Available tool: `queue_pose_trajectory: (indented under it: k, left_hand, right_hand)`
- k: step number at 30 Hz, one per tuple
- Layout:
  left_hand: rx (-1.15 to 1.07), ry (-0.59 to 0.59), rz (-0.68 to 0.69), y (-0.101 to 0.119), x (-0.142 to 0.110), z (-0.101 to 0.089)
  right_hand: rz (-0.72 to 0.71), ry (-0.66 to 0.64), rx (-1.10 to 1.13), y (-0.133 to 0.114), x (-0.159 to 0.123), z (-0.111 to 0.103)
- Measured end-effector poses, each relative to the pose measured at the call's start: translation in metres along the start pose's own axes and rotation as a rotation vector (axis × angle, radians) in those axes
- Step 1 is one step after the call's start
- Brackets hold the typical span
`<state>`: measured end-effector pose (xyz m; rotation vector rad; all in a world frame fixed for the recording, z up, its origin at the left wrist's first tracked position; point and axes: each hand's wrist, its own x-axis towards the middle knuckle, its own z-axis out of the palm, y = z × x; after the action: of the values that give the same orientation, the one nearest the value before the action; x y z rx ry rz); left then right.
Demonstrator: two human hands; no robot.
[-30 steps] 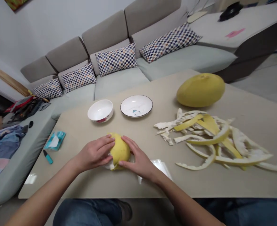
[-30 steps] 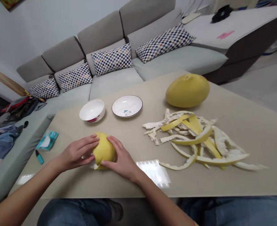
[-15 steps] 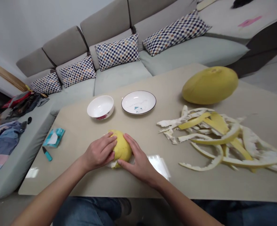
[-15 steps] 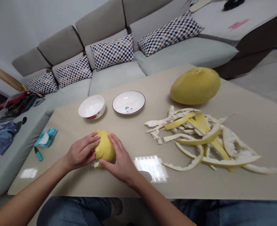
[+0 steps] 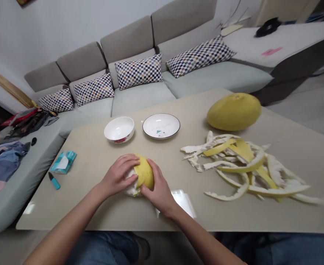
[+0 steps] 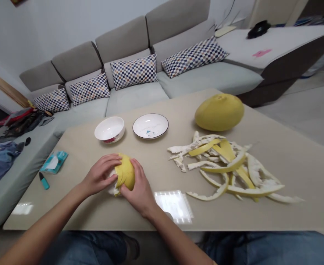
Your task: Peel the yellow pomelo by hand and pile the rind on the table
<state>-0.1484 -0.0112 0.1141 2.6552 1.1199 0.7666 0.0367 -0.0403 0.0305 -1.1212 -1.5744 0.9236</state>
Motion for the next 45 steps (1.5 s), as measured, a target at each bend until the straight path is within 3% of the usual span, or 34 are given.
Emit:
queue_pose_trajectory:
  k: [3, 5, 12, 19, 25, 32, 45]
  left_hand:
    - [-0.028, -0.092, -0.148, -0.001, -0.003, -0.011]
    - [-0.041, -0.160, -0.174, -0.002, -0.002, -0.018]
    - [0.056, -0.260, -0.018, -0.001, 0.016, -0.028]
    - [0.432, -0.374, 0.269, -0.005, 0.029, -0.029]
    - [0.385, -0.346, 0.507, -0.003, 0.041, -0.048]
    - [0.422, -0.364, 0.575, 0.000, 0.044, -0.044]
    - [0.563, -0.219, 0.632, 0.007, 0.043, -0.032]
  right_hand:
    - [-0.022, -0.010, -0.020, 0.001, -0.005, 0.003]
    - [-0.047, -0.010, -0.039, 0.002, -0.009, 0.004]
    - [-0.105, -0.034, -0.069, 0.009, -0.012, 0.001]
    - [-0.153, -0.023, -0.098, 0.012, -0.013, 0.000]
    - [-0.194, -0.010, -0.099, 0.015, -0.015, 0.001]
    - [-0.205, -0.014, -0.099, 0.013, -0.017, 0.000]
    - [-0.167, 0.044, -0.171, 0.017, -0.016, 0.012]
